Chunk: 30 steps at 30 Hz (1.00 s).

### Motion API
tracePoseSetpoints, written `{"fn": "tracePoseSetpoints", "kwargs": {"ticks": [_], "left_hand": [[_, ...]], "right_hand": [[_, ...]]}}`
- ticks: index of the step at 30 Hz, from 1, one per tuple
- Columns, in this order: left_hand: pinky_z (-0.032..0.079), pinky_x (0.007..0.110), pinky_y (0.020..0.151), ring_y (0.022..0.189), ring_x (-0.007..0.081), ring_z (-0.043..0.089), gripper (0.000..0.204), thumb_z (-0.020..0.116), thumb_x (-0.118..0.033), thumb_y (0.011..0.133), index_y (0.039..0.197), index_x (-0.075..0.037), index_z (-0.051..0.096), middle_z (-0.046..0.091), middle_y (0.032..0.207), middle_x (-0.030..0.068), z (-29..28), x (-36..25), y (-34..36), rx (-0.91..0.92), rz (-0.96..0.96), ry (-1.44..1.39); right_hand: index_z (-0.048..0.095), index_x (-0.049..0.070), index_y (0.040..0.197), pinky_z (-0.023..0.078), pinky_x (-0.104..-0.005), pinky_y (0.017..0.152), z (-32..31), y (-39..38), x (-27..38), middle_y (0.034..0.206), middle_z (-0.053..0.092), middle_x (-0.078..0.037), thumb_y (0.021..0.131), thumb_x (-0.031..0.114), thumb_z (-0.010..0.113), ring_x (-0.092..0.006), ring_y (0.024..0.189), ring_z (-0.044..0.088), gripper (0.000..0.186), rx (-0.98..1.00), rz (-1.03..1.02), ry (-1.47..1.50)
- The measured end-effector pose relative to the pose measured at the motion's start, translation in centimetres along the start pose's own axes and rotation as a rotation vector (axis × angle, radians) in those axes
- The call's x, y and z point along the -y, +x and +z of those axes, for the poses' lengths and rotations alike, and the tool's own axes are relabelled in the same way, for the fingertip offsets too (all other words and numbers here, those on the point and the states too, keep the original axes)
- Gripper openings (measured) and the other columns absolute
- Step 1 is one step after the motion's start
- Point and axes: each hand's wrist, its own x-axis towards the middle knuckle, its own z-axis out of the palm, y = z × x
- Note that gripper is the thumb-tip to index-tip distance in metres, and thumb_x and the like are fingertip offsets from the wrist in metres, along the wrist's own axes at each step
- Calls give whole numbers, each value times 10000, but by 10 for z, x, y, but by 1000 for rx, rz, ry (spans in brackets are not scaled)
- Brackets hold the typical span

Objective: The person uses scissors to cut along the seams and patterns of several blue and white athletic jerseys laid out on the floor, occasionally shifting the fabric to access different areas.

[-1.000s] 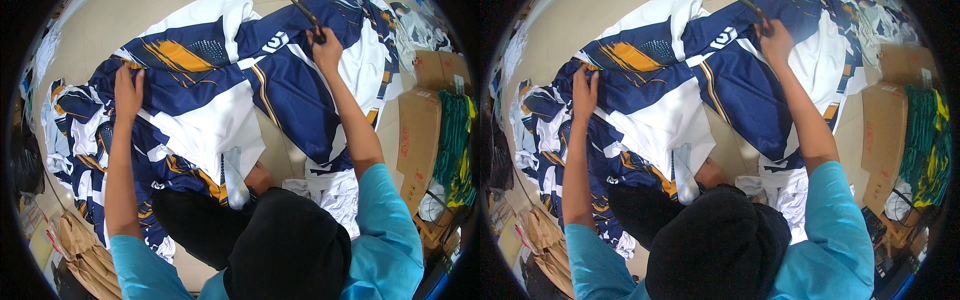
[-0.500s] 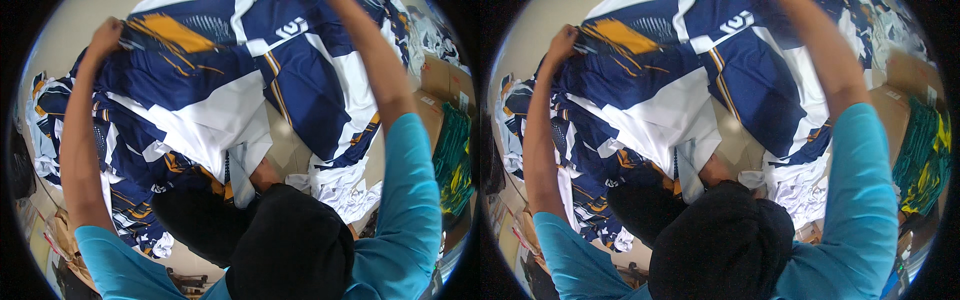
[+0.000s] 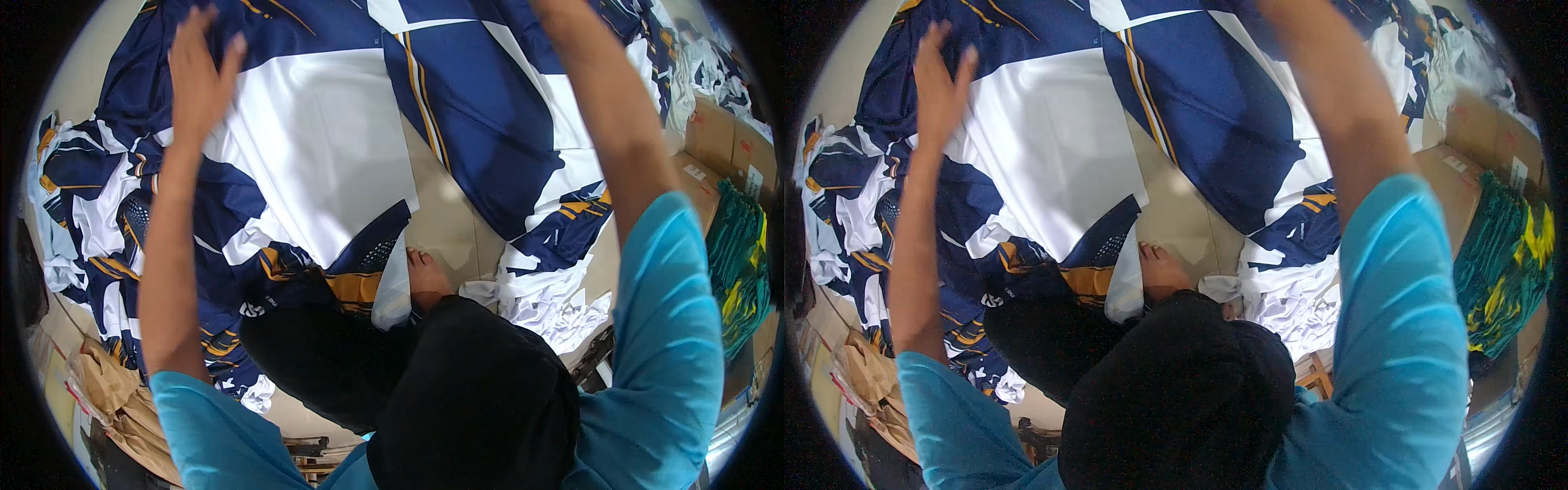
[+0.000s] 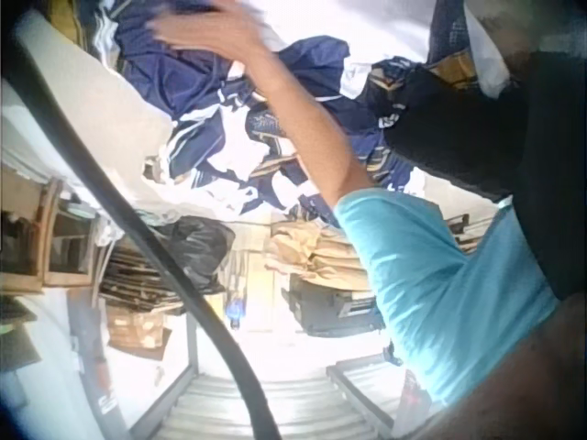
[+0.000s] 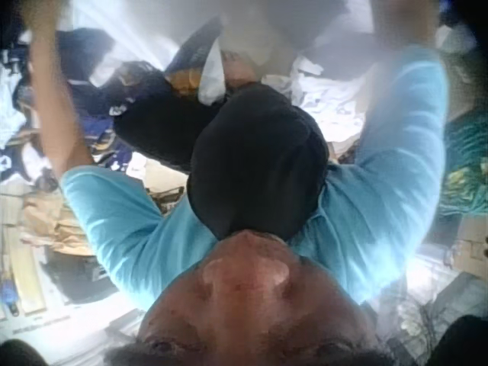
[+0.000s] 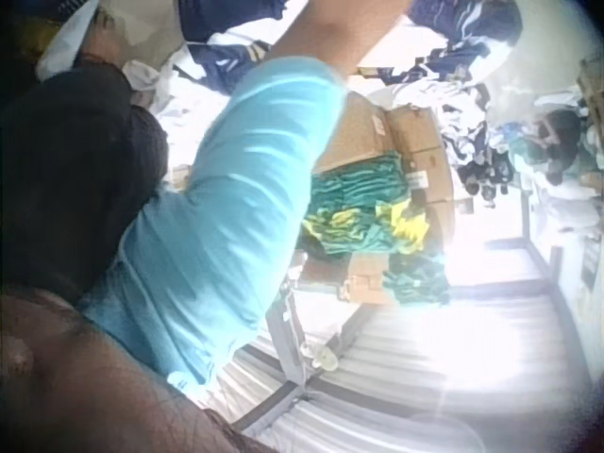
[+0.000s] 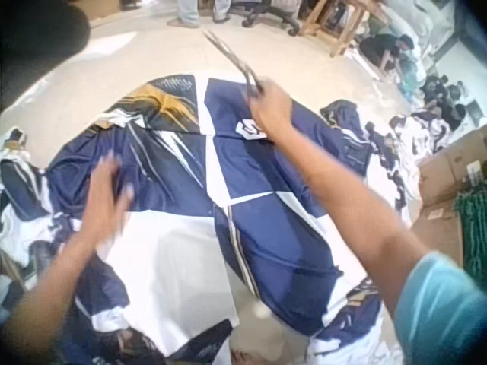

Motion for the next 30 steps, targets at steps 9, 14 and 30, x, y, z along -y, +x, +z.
{"fn": "tracePoseSetpoints", "kwargs": {"ticks": [9,14,30], "left_hand": [[103,830,1245,1626,648,94,948,635,-667,1009,1773,-243,266,127,1843,231,-61,-54,-156,426,-326,337],[137,858,1218,1621,668,34,1156,757,-699,897,1786,-202,208,47,1846,243,-85,-82,-201,600,-347,334],[629,539,861,971,456,795,900,423,-738,1081,932,57,818,787,1013,321,-147,-212,-187,1016,-396,420]], "right_hand": [[689,-23,1349,583,-451,1000,-222,-288,7,1262,770,-232,929,334,898,-378,1157,763,590,218,448,-5],[664,-38,1390,558,-445,1081,-283,-352,-28,1372,717,-274,896,263,918,-428,1279,700,632,280,283,-57],[694,-35,1311,576,-420,1031,-388,-392,-41,1350,750,-217,899,290,922,-379,1208,742,571,386,448,-69]]}}
